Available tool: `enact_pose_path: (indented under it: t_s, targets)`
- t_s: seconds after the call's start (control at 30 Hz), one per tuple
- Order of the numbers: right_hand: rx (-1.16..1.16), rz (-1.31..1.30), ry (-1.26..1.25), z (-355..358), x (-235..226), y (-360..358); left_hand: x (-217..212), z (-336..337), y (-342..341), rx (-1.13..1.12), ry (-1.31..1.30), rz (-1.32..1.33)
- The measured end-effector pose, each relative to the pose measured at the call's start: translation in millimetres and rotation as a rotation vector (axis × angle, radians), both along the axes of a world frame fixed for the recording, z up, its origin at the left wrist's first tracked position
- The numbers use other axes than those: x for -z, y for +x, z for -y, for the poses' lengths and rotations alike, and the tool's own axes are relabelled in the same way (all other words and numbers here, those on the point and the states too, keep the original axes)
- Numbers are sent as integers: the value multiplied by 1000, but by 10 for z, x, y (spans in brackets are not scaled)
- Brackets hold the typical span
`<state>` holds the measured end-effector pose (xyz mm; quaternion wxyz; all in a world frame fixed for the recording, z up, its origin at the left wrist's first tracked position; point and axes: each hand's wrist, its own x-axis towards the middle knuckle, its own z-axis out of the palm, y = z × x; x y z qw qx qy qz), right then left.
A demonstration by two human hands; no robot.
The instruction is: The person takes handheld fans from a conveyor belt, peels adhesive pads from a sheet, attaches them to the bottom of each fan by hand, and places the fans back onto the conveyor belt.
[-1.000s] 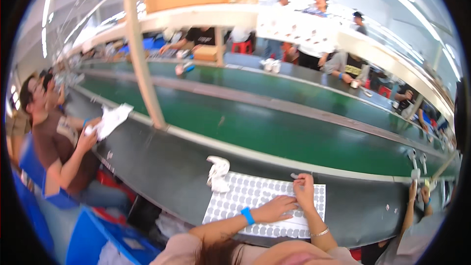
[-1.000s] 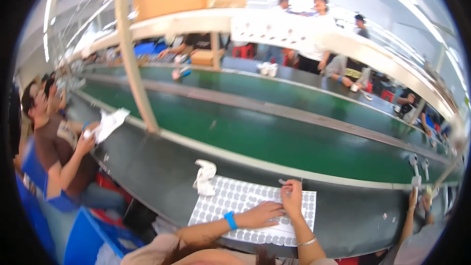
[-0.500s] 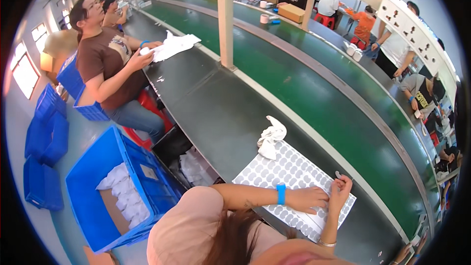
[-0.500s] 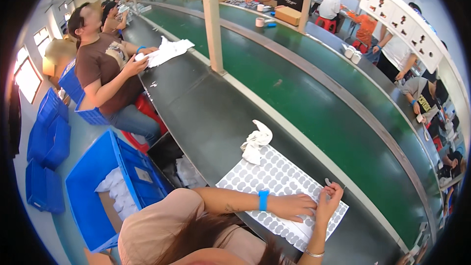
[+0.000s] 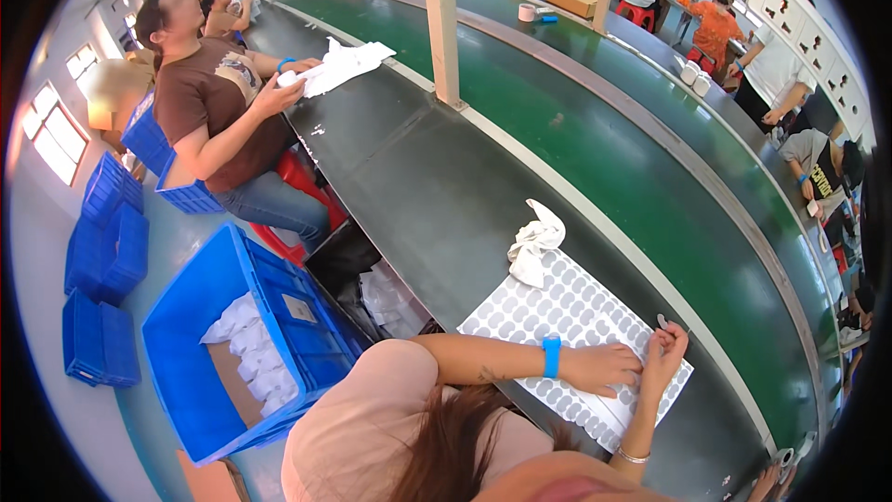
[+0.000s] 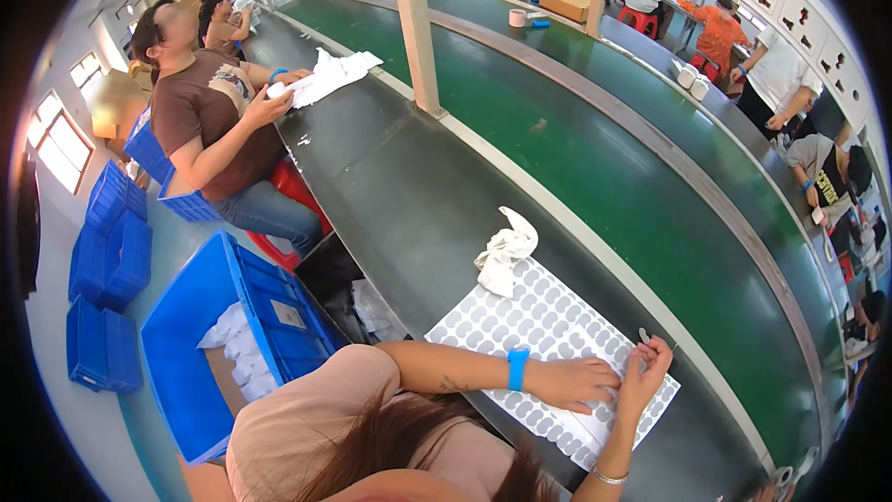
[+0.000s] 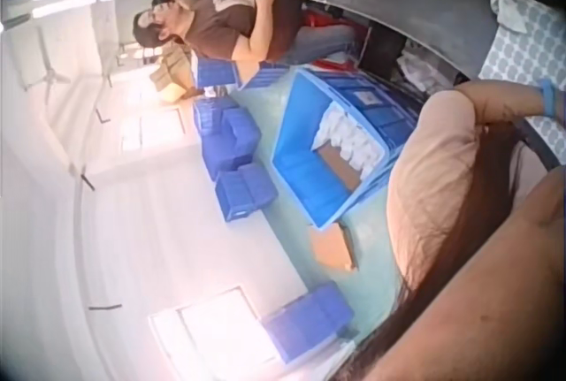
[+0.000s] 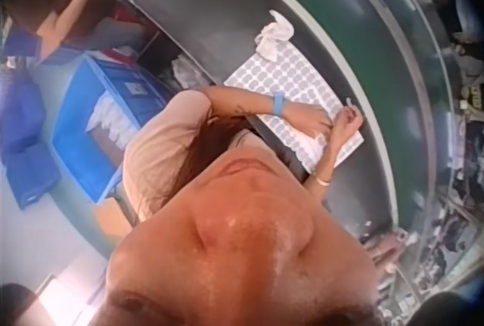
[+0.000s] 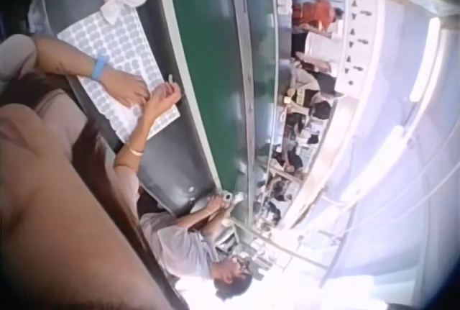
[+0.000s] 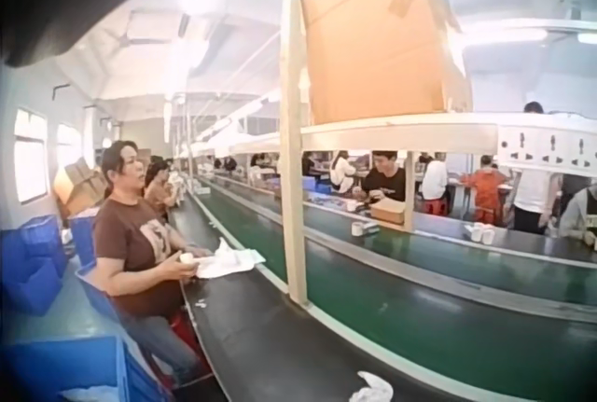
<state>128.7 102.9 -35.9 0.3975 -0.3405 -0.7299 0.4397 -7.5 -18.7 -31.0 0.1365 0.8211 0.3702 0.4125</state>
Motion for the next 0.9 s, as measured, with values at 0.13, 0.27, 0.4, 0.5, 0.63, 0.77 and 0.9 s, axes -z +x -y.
enact_pose_path:
  t_s: [0.13,0.27,0.4,0.5,0.63,0.77,0.9]
  targets:
    - [-4,-21,23,15,-26,-5,-16,-5,1,7,-3,-11]
    - [-10,-27,0,0,-20,2,-18,-6,5,-3,-22,-19]
    - [1,-4,24,9,-33,0,-6,-5,1,-10,-25,-13]
    - [1,1,15,27,-60,-6,19,-11,18,-14,-7,-8]
    - [-5,-4,30,47,-79,-8,25,-13,16,-8,-10,-17]
    - [-9,-12,27,62,-109,-16,-15,1,19,-12,-18,-22]
    - [-12,-18,17,57,-101,-22,1,-5,9,-7,-26,-21]
